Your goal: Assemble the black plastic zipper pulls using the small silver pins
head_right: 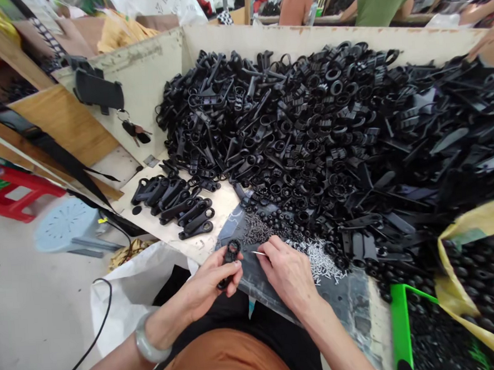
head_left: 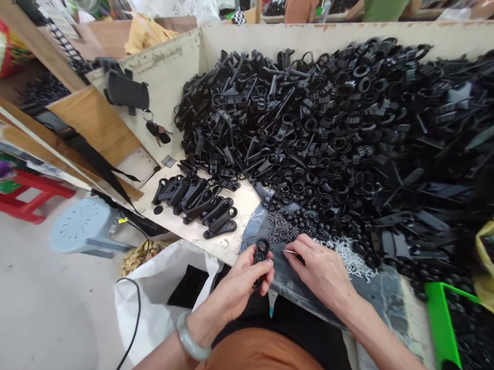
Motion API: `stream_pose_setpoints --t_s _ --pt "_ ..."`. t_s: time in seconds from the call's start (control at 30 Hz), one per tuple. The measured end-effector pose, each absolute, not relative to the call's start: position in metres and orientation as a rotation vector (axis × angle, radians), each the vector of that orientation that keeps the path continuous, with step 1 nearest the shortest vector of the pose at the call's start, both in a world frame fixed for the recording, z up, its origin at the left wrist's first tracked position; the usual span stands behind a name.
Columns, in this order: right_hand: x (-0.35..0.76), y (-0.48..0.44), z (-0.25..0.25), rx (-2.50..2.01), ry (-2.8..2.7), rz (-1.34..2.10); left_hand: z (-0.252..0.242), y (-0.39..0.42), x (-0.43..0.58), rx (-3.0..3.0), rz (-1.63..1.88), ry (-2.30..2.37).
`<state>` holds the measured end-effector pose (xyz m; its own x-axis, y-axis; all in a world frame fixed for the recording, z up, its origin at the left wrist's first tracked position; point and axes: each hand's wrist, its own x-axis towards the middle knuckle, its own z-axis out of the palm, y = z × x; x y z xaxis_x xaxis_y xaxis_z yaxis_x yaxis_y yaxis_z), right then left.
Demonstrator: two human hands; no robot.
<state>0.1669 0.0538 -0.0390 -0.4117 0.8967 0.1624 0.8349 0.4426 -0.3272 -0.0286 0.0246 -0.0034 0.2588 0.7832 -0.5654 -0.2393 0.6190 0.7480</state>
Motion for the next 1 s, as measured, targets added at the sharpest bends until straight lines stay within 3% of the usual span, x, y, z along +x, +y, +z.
stream_pose_setpoints --t_s 0.73,1.0 --pt "0.187 0.020 -0.019 -1.263 -2.089 0.764 -0.019 0.016 -0.008 0.847 0.654 1.249" --pt "0.186 0.055 -0.030 -1.501 -2.285 0.275 -0.016 0.019 -0.013 0.686 0.732 1.286"
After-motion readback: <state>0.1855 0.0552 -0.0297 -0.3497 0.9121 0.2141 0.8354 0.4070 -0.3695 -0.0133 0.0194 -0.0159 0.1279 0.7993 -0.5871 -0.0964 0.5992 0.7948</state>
